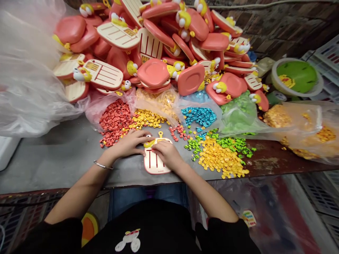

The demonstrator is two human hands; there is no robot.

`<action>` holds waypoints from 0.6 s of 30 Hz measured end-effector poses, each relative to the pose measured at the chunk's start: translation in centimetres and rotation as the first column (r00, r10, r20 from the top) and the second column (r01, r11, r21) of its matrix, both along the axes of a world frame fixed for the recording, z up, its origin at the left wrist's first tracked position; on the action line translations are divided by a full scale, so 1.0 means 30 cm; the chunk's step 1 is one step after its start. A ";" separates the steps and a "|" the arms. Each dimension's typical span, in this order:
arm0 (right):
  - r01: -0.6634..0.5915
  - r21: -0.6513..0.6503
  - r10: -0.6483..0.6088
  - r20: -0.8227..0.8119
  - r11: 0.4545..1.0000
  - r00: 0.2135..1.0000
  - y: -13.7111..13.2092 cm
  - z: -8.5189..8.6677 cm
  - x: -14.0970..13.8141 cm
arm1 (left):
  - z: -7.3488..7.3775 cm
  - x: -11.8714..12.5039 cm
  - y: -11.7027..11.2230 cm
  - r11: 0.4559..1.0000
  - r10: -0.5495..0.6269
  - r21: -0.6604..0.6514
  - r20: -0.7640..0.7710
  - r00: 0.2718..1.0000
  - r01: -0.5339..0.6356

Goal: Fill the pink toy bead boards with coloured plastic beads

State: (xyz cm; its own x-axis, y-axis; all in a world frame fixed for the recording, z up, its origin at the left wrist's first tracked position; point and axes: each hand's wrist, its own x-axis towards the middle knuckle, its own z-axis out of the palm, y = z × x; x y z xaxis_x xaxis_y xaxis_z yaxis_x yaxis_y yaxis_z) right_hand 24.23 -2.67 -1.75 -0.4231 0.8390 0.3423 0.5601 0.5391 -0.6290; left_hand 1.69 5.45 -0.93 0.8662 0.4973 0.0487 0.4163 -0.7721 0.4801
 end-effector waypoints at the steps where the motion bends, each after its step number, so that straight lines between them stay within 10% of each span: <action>1: -0.023 0.008 0.023 0.004 1.000 1.000 0.006 -0.003 -0.023 | 0.000 0.003 -0.004 1.000 0.006 0.011 -0.004 1.000 -0.006; 14: -0.010 0.018 0.006 0.192 1.000 0.981 -0.131 0.038 -0.056 | 0.000 0.026 -0.019 0.986 0.070 0.156 -0.055 0.996 -0.061; 18: -0.126 -0.124 0.128 0.006 0.984 0.992 -0.181 0.083 -0.012 | -0.003 0.024 -0.016 0.968 0.132 0.224 -0.057 0.990 -0.116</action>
